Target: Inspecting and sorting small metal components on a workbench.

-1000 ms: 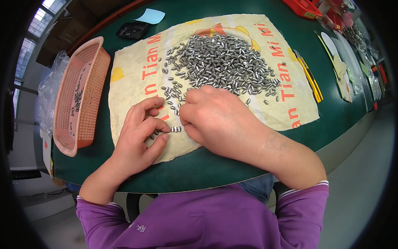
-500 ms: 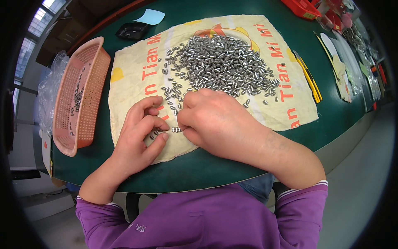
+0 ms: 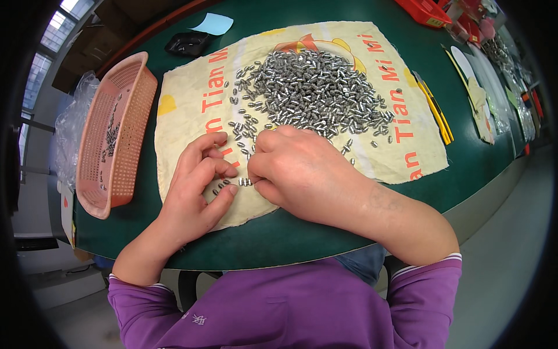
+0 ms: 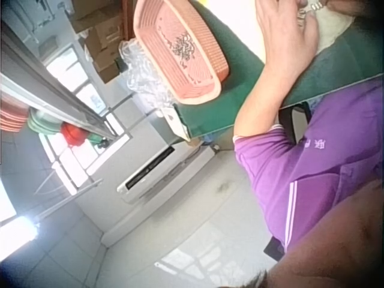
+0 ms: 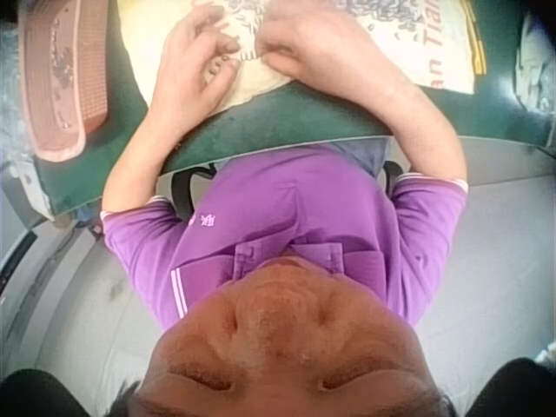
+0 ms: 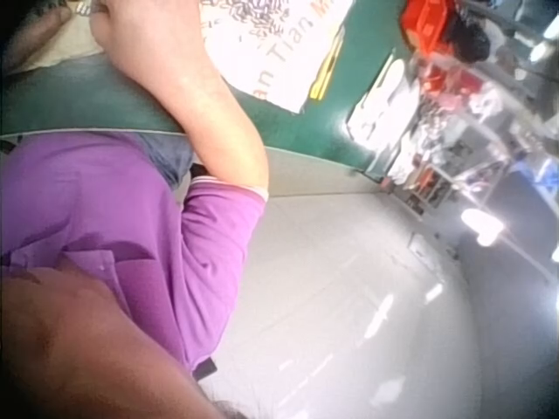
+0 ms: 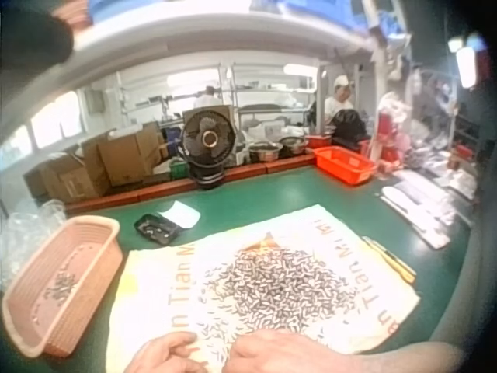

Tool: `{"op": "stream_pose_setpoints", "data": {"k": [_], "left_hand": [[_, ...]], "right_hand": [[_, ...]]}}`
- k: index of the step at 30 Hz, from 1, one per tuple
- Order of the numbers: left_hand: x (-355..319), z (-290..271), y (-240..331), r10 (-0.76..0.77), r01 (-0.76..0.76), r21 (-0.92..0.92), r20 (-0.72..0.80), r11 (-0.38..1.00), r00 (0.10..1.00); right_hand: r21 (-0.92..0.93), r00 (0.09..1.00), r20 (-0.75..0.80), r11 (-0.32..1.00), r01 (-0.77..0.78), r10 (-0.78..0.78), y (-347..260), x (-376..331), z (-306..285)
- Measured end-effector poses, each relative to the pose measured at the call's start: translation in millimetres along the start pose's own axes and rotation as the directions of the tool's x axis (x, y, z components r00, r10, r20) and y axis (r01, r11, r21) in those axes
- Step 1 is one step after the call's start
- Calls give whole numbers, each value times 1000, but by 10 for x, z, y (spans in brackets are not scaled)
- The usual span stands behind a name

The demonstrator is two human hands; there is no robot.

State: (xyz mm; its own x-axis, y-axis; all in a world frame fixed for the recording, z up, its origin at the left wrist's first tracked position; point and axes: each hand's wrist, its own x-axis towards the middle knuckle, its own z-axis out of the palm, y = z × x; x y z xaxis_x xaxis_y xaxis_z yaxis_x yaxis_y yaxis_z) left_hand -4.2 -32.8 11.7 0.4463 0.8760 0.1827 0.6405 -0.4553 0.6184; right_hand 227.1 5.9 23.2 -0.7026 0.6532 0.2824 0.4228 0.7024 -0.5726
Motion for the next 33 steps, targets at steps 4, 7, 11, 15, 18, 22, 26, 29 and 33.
{"op": "stream_pose_setpoints", "data": {"k": [4,7,11,15,18,22,26,29,33], "left_hand": [[9,-5,1,2,-2,-2,2,1000,1000],[12,-10,2,16,-16,10,0,1000,1000],[9,-9,0,9,-9,3,4,1000,1000],[6,10,-3,2,-3,-7,-12,1000,1000],[15,55,-14,18,-19,-8,-64,1000,998],[20,94,-54,-6,1,-60,-96,998,995],[11,93,-60,-30,19,-112,-91,994,995],[8,79,-52,-28,19,-108,-79,994,996],[10,64,-41,-28,21,-103,-65,994,998]], "right_hand": [[9,1000,-11,1000,3,-3,11,-4,20],[4,1000,-8,1000,1,-1,15,-9,17],[-5,1000,-9,1000,-23,23,4,-1,10],[2,998,-52,1000,-31,31,15,-4,86],[-21,997,-55,999,-47,46,-12,1,138],[-23,995,-54,996,-90,89,-35,5,197],[12,995,-73,998,-69,69,-48,8,204],[41,995,-53,996,-78,80,-53,4,197],[69,996,-23,994,-90,92,-51,-7,184]]}}
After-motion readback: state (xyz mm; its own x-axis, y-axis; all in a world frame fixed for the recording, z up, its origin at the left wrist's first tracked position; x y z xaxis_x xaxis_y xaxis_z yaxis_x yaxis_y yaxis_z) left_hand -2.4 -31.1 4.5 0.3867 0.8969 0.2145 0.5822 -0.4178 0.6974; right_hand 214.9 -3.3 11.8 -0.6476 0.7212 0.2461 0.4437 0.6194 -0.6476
